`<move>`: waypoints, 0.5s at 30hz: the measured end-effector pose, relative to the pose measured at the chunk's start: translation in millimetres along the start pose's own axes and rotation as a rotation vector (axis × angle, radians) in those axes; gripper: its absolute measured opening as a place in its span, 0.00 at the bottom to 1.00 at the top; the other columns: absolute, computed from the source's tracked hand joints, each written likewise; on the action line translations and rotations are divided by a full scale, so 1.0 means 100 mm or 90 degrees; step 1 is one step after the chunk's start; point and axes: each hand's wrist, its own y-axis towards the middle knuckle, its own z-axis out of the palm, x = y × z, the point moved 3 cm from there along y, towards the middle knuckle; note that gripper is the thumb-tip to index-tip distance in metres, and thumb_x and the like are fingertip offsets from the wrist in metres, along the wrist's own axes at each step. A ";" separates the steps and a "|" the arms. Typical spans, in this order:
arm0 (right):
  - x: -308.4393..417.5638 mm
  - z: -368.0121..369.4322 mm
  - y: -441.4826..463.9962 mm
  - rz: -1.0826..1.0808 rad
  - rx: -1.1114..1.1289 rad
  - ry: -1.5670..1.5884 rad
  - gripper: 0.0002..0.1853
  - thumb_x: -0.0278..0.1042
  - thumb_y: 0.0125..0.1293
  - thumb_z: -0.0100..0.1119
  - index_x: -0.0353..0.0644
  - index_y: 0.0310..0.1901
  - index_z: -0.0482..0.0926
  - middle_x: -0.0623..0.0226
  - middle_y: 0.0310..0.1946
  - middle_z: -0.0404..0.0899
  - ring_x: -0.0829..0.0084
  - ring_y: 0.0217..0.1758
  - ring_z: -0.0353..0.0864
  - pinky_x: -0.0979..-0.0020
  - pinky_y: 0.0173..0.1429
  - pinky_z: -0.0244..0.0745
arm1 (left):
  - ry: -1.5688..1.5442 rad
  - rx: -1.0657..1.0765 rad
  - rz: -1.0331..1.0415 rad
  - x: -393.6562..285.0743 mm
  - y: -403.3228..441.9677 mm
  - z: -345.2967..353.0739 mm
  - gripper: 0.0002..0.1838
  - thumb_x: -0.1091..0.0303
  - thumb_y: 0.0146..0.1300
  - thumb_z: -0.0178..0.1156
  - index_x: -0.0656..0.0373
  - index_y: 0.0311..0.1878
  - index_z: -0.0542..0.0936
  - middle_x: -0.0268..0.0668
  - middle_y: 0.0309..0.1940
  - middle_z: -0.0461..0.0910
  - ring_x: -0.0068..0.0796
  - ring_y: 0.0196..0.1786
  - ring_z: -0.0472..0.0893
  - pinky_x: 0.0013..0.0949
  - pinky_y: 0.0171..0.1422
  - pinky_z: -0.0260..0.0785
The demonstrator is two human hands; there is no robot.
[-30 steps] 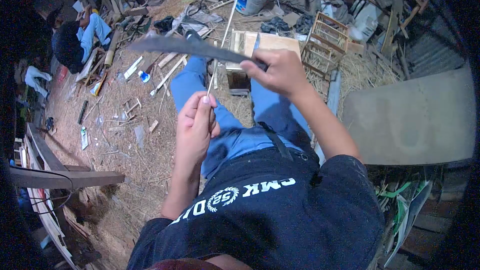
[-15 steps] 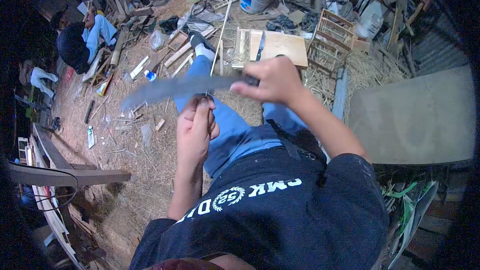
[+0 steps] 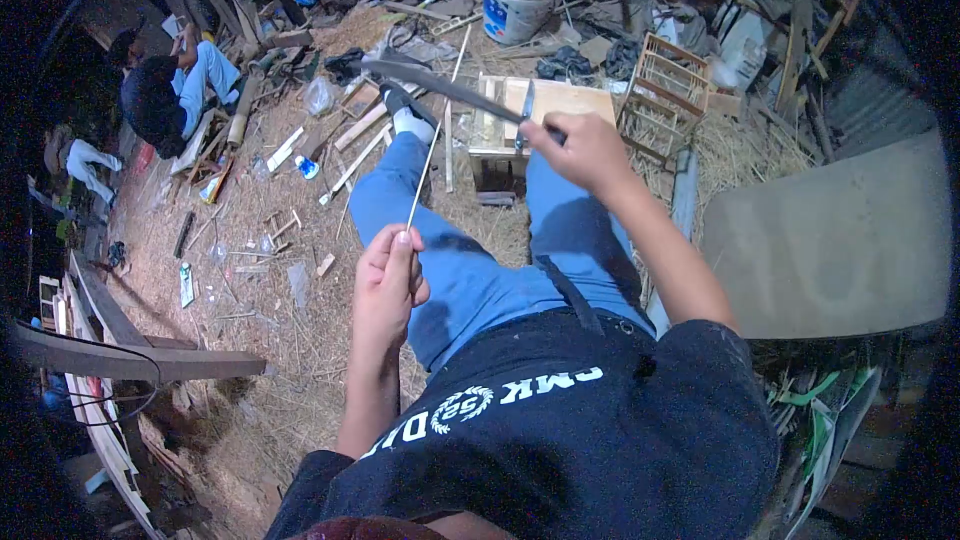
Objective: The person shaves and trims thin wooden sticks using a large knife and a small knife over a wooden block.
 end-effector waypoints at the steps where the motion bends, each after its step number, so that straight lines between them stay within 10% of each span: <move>1: 0.11 0.04 -0.08 -0.043 0.003 0.038 0.30 0.66 0.66 0.58 0.42 0.31 0.86 0.53 0.20 0.80 0.50 0.27 0.83 0.56 0.33 0.76 | 0.014 -0.010 -0.012 0.03 -0.01 0.00 0.13 0.61 0.82 0.47 0.56 0.41 0.74 0.19 0.16 0.55 0.10 0.16 0.52 0.22 0.20 0.48; 10: 0.22 0.24 -0.23 -0.243 0.020 -0.020 0.34 0.71 0.63 0.58 0.42 0.21 0.77 0.56 0.16 0.76 0.50 0.22 0.79 0.55 0.27 0.70 | 0.038 -0.018 0.006 0.02 -0.04 0.04 0.13 0.61 0.81 0.48 0.57 0.41 0.74 0.18 0.16 0.55 0.10 0.16 0.52 0.22 0.20 0.48; 15: -0.27 0.04 0.07 0.138 0.000 -0.005 0.34 0.69 0.68 0.53 0.39 0.33 0.87 0.46 0.25 0.82 0.47 0.32 0.85 0.56 0.36 0.77 | -0.017 -0.002 -0.033 0.10 -0.05 -0.11 0.13 0.60 0.81 0.47 0.56 0.41 0.74 0.18 0.16 0.55 0.09 0.16 0.51 0.22 0.19 0.46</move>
